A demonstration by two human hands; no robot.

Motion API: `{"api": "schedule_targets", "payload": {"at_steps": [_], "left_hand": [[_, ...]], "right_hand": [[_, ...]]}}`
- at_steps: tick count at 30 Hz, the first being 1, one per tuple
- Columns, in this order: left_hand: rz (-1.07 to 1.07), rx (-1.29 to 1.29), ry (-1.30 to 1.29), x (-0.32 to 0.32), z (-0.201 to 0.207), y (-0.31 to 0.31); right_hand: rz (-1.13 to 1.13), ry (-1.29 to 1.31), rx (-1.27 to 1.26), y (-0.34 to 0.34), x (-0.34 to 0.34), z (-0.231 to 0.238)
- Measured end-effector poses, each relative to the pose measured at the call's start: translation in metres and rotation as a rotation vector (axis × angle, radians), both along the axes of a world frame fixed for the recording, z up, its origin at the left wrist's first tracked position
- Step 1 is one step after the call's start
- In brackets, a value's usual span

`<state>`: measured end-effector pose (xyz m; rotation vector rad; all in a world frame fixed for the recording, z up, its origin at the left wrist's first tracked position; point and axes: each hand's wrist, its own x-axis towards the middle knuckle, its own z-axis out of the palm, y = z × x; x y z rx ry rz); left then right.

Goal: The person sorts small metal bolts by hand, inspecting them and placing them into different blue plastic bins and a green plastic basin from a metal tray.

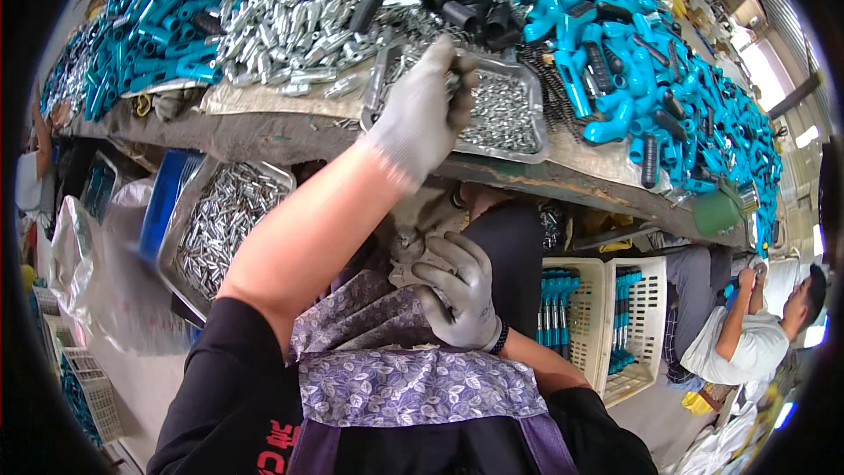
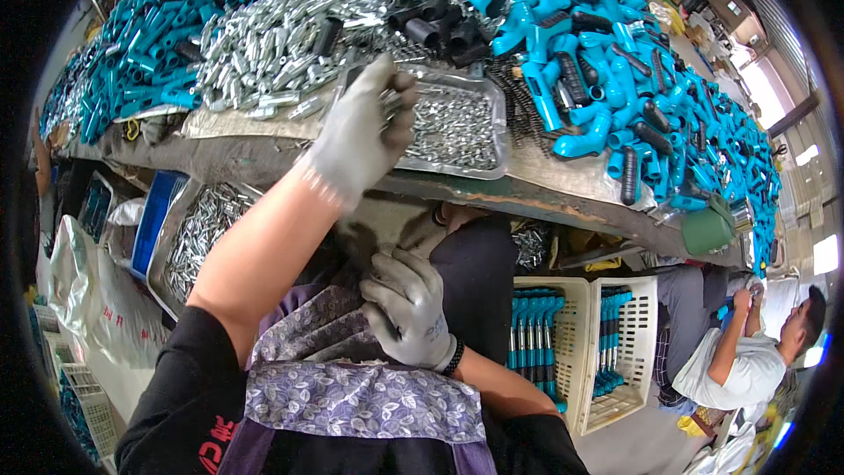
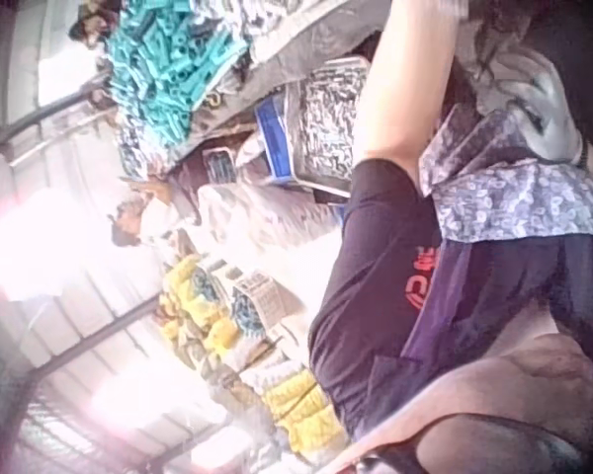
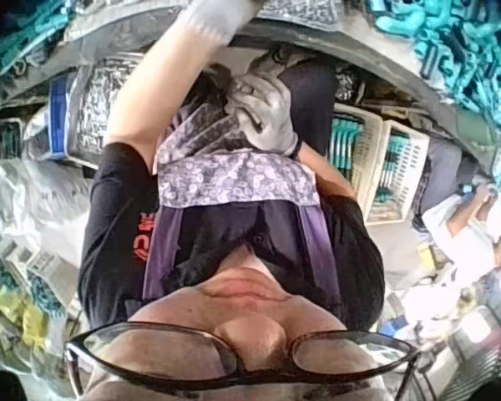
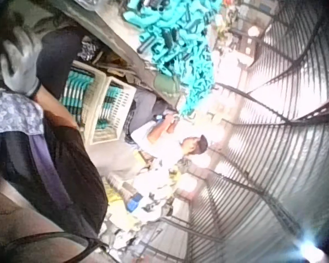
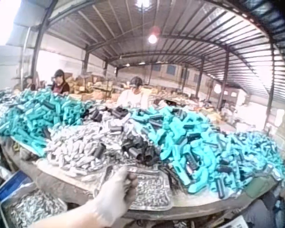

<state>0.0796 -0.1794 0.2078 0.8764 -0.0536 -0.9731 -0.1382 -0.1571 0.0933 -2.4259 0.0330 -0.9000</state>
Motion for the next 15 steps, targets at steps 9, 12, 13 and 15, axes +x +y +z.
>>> {"api": "schedule_targets", "payload": {"at_steps": [9, 12, 13, 15], "left_hand": [[-0.165, -0.143, -0.417, 0.031, -0.047, -0.1], [-0.339, -0.167, -0.619, 0.033, -0.048, -0.098], [-0.372, -0.161, -0.644, 0.028, -0.042, -0.096], [-0.453, -0.173, -0.737, 0.032, -0.039, -0.092]], "right_hand": [[-0.145, 0.021, -0.002, -0.028, -0.048, -0.01], [-0.155, 0.032, 0.0, -0.03, -0.052, -0.022], [-0.152, 0.042, 0.001, -0.031, -0.052, -0.022], [-0.144, 0.047, 0.004, -0.032, -0.051, -0.022]]}}
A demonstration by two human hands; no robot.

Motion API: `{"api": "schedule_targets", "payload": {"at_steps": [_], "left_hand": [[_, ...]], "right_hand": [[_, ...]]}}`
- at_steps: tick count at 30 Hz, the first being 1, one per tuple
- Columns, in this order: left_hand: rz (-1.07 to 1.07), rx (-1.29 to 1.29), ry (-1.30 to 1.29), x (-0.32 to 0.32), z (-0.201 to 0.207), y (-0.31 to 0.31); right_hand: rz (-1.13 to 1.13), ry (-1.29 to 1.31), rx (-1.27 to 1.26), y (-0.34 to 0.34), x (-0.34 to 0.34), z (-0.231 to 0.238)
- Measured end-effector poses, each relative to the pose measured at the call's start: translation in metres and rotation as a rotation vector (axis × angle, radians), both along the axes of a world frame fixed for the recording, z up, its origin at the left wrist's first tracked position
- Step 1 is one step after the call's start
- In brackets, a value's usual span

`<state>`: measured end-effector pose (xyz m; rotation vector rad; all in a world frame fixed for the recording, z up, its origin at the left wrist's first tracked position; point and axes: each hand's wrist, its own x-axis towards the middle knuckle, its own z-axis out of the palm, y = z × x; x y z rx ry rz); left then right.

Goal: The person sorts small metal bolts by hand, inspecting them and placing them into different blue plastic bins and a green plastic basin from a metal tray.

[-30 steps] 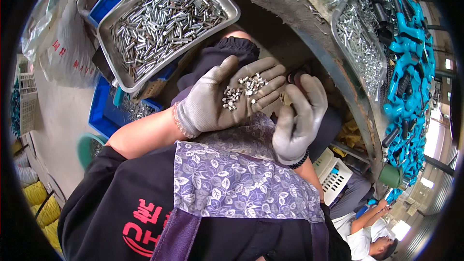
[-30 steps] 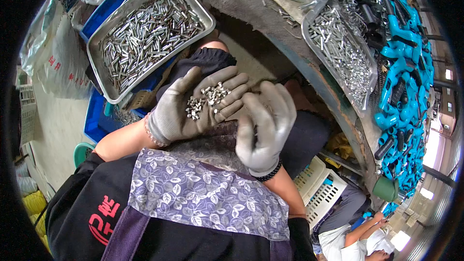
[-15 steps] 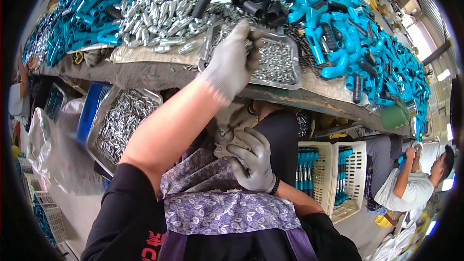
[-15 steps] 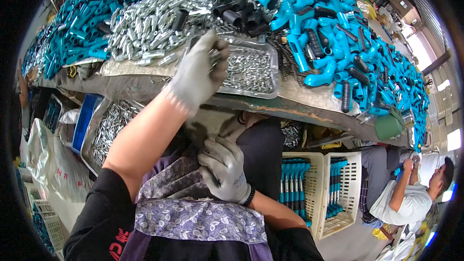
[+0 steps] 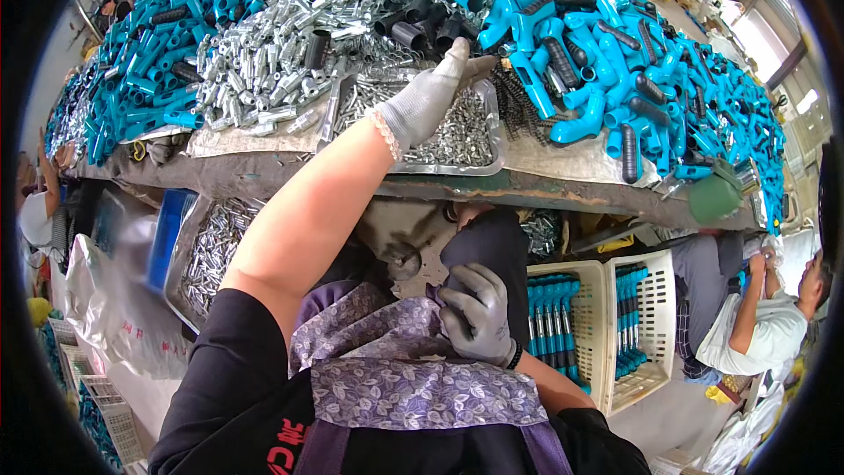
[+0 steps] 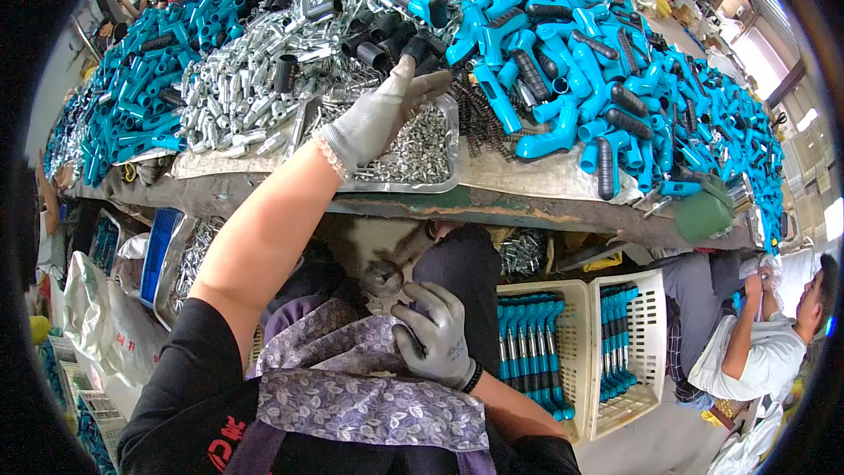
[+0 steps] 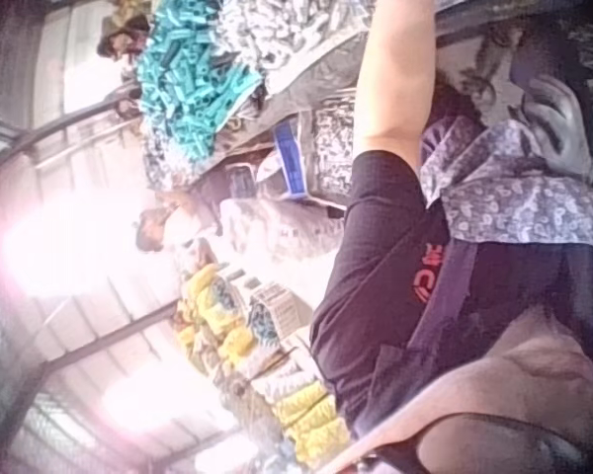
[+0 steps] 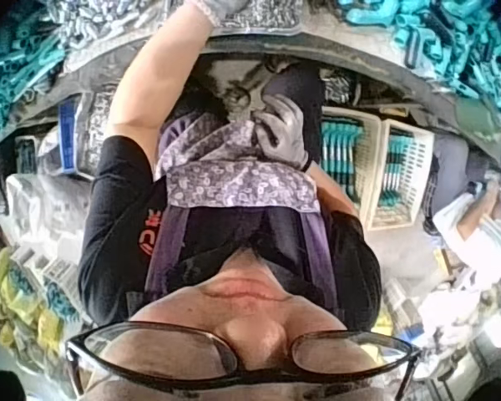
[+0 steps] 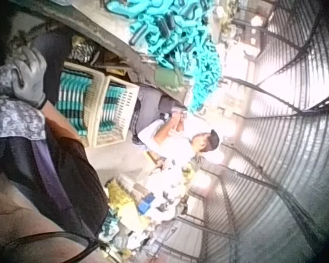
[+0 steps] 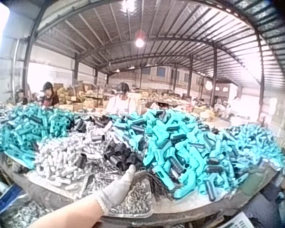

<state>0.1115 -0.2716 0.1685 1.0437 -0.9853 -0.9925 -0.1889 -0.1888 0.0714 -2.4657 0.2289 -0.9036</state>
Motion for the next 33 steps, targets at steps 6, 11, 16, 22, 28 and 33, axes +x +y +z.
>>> {"api": "schedule_targets", "payload": {"at_steps": [6, 11, 16, 22, 28, 33], "left_hand": [[-0.018, -0.112, -0.196, 0.01, 0.023, 0.032], [0.251, -0.206, -0.227, 0.008, 0.029, 0.058], [0.506, -0.209, -0.551, -0.025, 0.026, 0.217], [0.906, 0.355, -0.034, -0.041, -0.087, 0.468], [1.928, 0.38, 0.051, -0.121, -0.158, 0.696], [1.978, 0.739, 0.285, -0.237, -0.334, 0.746]], "right_hand": [[0.012, -0.04, 0.022, 0.001, 0.007, 0.001], [0.077, 0.01, 0.041, 0.013, 0.014, 0.004], [0.087, 0.016, 0.091, 0.018, 0.019, 0.011], [0.145, 0.193, 0.083, 0.022, 0.017, 0.002], [0.32, 0.29, 0.015, 0.011, 0.046, 0.004], [0.483, 0.317, -0.042, 0.049, 0.104, 0.027]]}}
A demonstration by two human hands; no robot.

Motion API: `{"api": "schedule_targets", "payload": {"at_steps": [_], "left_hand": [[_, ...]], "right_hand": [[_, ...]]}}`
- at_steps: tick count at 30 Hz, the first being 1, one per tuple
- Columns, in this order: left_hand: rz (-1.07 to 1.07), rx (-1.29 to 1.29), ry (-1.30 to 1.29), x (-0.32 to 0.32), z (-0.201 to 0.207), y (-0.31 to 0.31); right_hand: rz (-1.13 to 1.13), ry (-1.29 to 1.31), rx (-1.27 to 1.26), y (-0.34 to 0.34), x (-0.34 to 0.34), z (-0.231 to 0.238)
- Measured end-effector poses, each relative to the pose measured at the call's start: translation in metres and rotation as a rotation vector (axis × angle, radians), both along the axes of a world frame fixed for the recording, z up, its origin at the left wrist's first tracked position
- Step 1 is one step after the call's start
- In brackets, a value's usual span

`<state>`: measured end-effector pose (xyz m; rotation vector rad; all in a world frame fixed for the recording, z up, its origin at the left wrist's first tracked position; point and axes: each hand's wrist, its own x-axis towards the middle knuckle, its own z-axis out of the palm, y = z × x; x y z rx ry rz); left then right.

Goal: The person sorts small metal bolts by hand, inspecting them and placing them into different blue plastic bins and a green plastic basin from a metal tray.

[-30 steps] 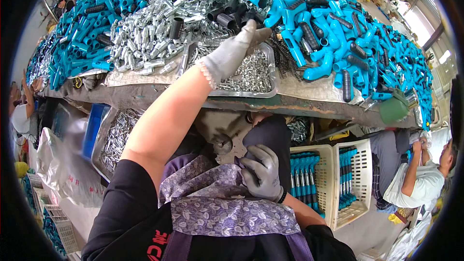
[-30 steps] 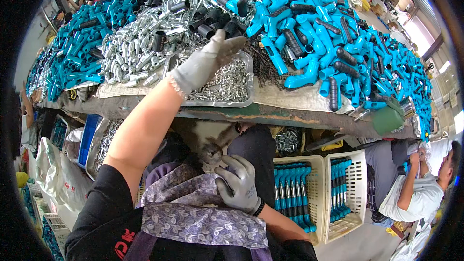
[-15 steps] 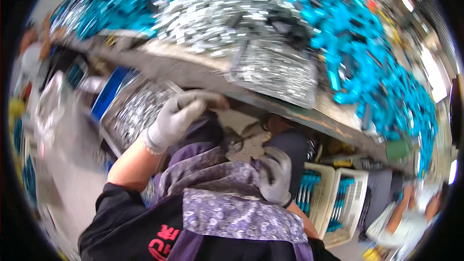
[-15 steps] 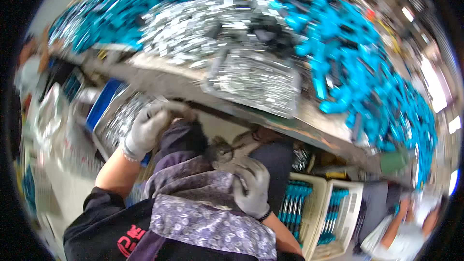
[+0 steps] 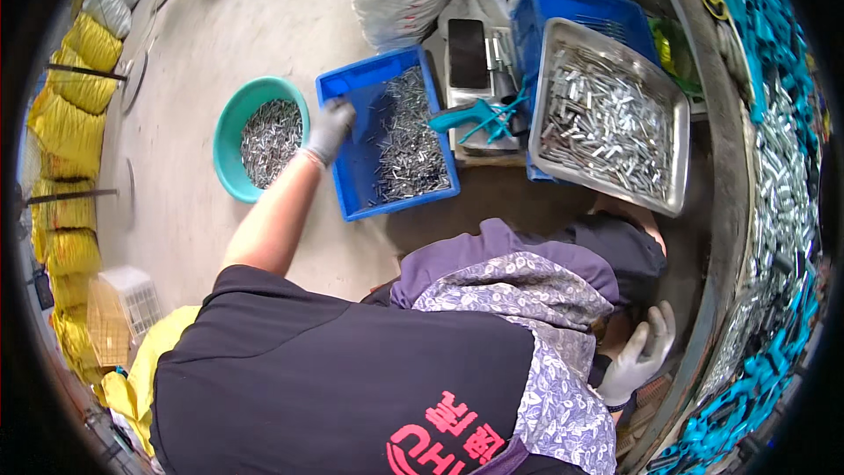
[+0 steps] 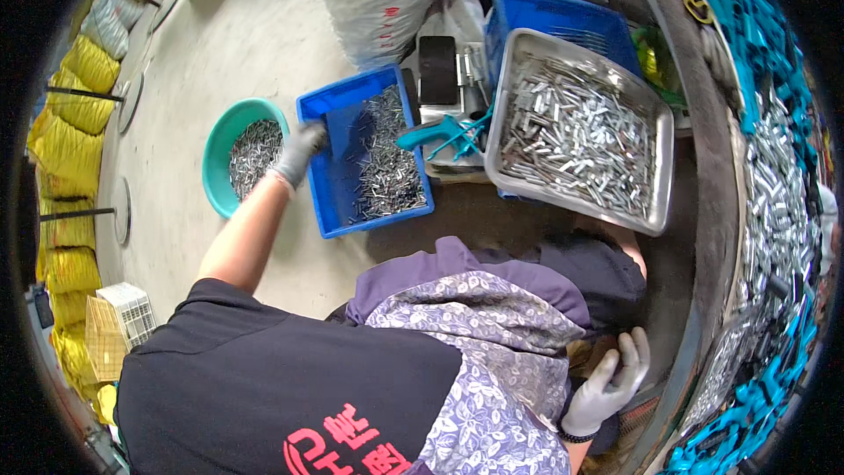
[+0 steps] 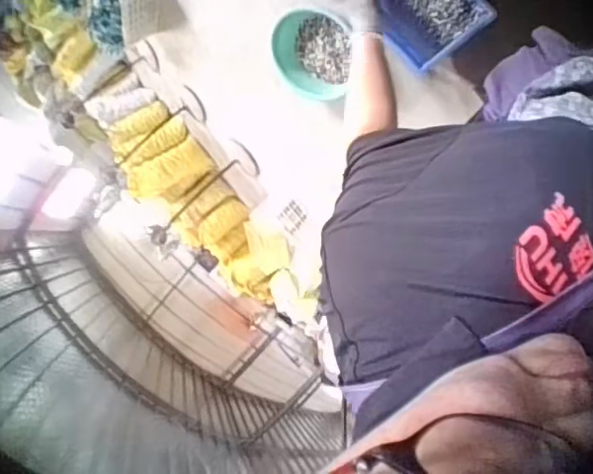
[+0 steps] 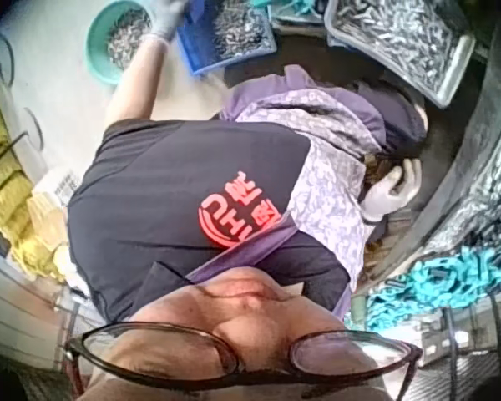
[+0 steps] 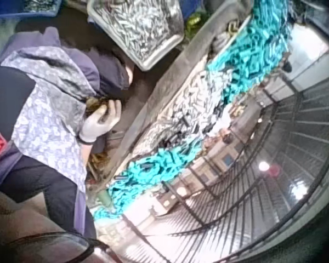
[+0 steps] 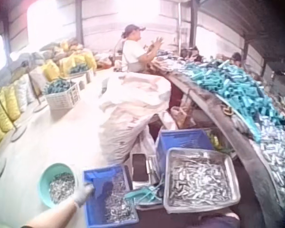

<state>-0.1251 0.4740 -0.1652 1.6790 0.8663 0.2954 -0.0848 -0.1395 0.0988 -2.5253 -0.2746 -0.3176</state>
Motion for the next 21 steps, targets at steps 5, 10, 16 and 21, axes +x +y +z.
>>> {"api": "schedule_targets", "payload": {"at_steps": [5, 10, 16, 21], "left_hand": [[-0.02, -0.386, 0.359, -0.038, -0.156, -0.074], [-0.009, -0.259, 0.397, 0.029, -0.211, -0.072], [0.041, 0.035, 0.527, 0.104, -0.192, -0.054], [0.251, 0.001, 0.513, 0.135, -0.235, -0.018]], "right_hand": [[0.045, -0.028, -0.131, 0.034, 0.035, 0.005], [-0.068, 0.047, -0.249, 0.007, 0.028, -0.002], [-0.186, 0.19, -0.31, -0.036, 0.023, -0.031], [-0.27, 0.358, -0.354, -0.074, 0.015, -0.07]]}}
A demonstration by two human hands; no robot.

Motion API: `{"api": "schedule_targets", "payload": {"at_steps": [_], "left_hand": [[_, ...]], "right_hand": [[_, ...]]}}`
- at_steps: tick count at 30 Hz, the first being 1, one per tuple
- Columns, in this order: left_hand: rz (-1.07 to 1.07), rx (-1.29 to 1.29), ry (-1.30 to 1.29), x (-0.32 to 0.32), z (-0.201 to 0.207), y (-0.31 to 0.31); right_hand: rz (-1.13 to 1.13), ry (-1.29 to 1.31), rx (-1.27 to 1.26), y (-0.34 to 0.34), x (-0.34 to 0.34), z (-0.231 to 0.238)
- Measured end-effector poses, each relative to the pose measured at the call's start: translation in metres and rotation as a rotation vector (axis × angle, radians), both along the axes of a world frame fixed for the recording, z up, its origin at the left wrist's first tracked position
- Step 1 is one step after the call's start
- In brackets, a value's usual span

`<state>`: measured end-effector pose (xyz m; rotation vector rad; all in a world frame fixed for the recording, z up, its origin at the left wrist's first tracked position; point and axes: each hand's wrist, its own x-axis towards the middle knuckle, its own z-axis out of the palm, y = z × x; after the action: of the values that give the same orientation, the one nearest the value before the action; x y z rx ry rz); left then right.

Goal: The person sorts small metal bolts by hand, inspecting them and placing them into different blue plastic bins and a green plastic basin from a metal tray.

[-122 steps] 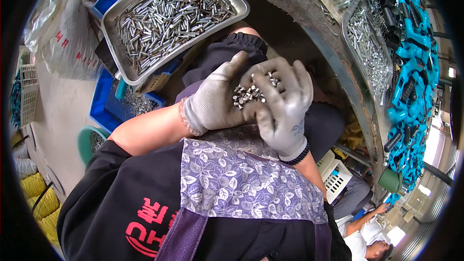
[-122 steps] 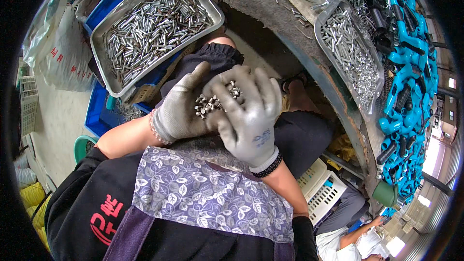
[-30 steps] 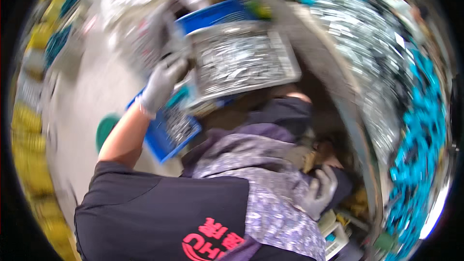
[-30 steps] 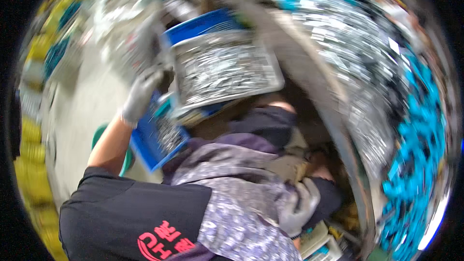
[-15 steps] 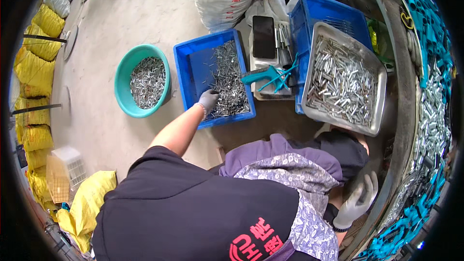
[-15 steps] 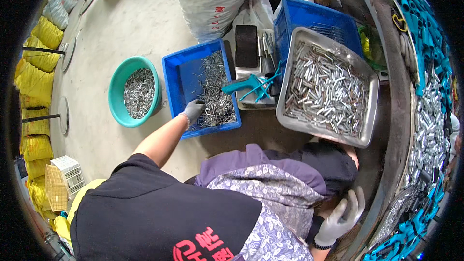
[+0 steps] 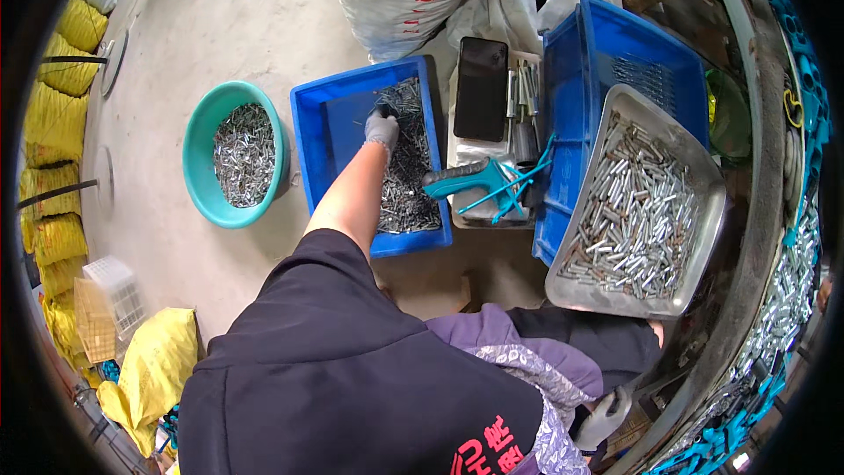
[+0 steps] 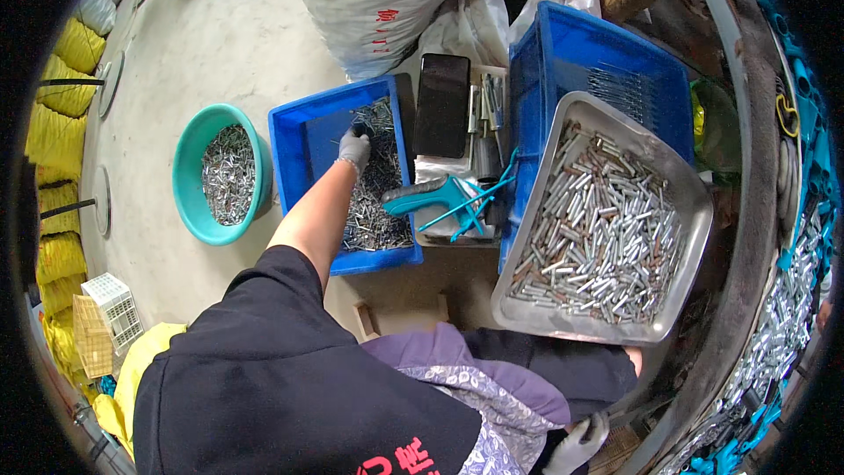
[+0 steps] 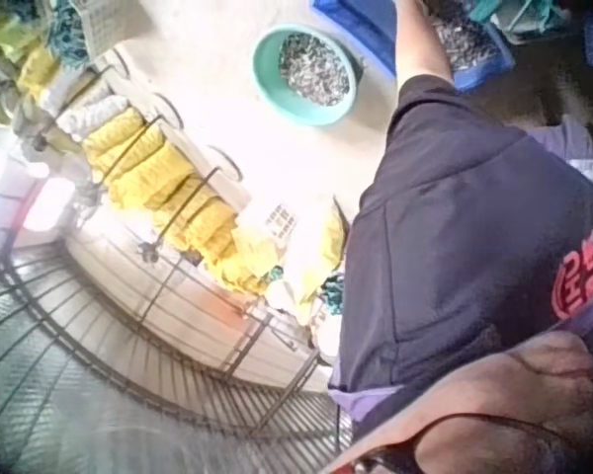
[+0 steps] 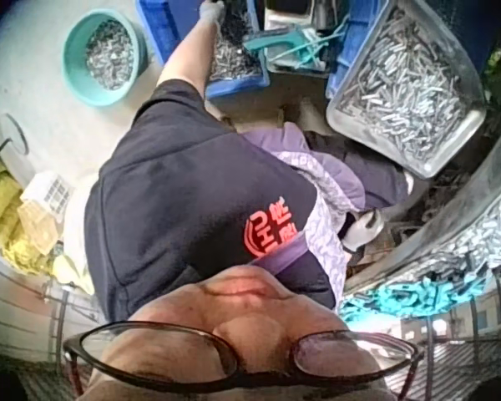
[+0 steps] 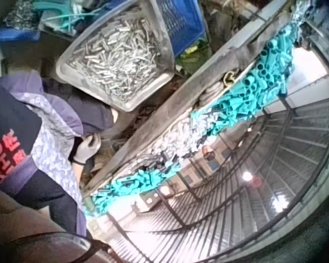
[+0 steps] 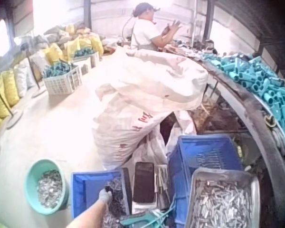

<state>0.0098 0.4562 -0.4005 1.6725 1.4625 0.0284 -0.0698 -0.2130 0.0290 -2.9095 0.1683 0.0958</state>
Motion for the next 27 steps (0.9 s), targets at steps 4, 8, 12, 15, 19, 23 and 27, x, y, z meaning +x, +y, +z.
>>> {"api": "schedule_targets", "payload": {"at_steps": [4, 8, 12, 15, 19, 23, 27], "left_hand": [[0.151, -0.029, -0.053, 0.006, -0.031, 0.054], [0.04, -0.105, -0.078, 0.06, 0.014, -0.002], [0.207, -0.239, -0.11, 0.053, -0.004, 0.011], [0.191, -0.122, -0.164, 0.051, -0.002, 0.002], [-0.037, 0.106, -0.116, 0.056, 0.004, -0.008], [-0.262, 0.301, 0.207, 0.061, 0.031, -0.028], [-0.4, 0.306, 0.196, 0.039, 0.041, -0.029]], "right_hand": [[0.014, 0.082, -0.013, -0.049, 0.003, -0.034], [0.013, 0.155, 0.079, -0.026, 0.004, -0.02], [-0.263, 0.144, 0.837, -0.011, 0.003, -0.039], [-0.569, 0.096, 1.344, -0.016, -0.001, -0.049], [-0.48, 0.116, 1.17, -0.013, 0.0, -0.049], [-0.395, 0.112, 0.989, -0.008, -0.002, -0.048], [-0.303, 0.122, 0.825, -0.001, 0.0, -0.046]]}}
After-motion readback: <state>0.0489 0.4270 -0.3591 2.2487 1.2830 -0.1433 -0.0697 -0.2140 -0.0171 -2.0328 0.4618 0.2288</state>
